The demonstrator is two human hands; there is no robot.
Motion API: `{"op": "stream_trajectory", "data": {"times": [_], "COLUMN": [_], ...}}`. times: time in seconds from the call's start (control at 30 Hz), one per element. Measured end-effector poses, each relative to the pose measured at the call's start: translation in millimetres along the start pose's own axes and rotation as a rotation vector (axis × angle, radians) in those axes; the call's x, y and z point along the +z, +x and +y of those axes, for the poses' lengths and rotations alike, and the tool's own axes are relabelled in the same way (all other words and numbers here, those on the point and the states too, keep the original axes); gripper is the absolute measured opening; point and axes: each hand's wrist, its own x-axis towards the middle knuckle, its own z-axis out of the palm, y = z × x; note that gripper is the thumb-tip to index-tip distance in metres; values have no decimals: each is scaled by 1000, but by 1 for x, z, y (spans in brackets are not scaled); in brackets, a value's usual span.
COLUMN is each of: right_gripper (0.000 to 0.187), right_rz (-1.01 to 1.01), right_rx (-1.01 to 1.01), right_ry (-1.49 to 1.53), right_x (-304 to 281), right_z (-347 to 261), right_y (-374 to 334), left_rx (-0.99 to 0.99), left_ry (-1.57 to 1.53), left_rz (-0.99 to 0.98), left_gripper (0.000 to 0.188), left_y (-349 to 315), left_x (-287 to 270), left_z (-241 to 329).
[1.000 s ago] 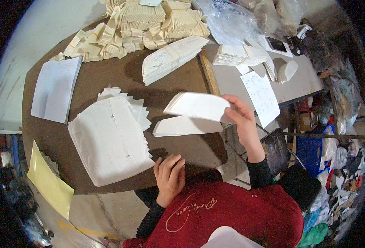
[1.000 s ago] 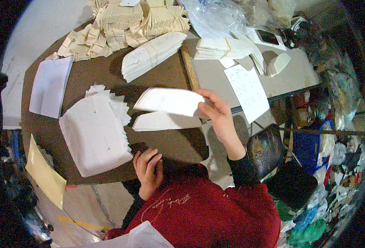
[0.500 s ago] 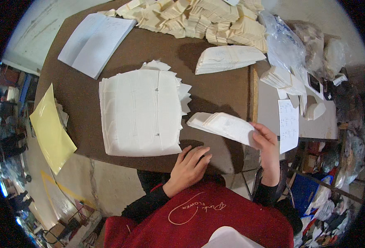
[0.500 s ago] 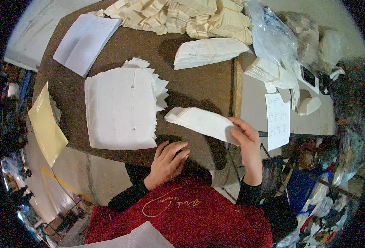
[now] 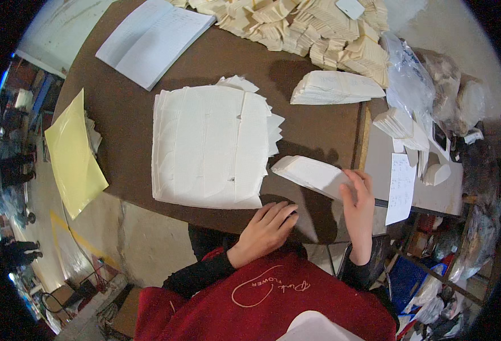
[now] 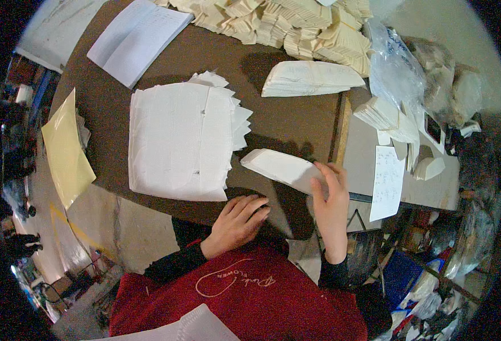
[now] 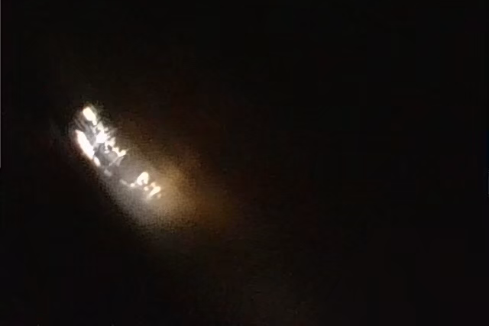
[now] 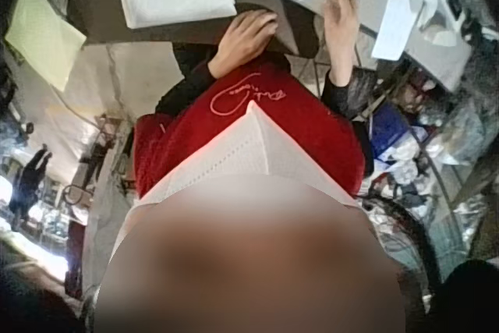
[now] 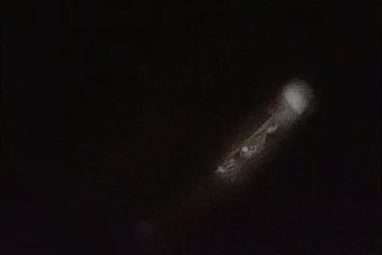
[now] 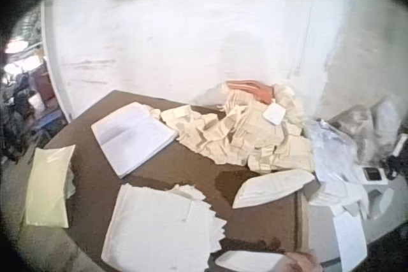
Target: The person repeatedly folds white paper pieces by hand at a table, separating them from a stack and placing folded pieces into a growing pile. The person also handles yellow paper sheets and a notebook on the table.
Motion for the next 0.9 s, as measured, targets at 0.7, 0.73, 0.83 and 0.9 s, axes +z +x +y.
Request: {"op": "stream_trajectory", "data": {"times": [0.7, 0.73, 0.83, 0.9], "right_gripper": [41, 42, 53, 54], "right_rz": [-68, -82, -43, -150], "right_rx": [-720, -803, -864, -715], "right_ry": [-191, -165, -325, -422], "right_x": [47, 65, 101, 111], "right_z": [-129, -134, -137, -131], "right_y": [62, 73, 96, 101], "left_rx": [1, -40, -184, -340], "left_ry": [-74, -12, 273, 309], "left_rz": [470, 523, 468, 439], "left_gripper": [35, 33, 35, 42], "left_y": [41, 47, 55, 57], "left_x": [-105, -109, -111, -103], "left_z": [-30, -40, -66, -75]}}
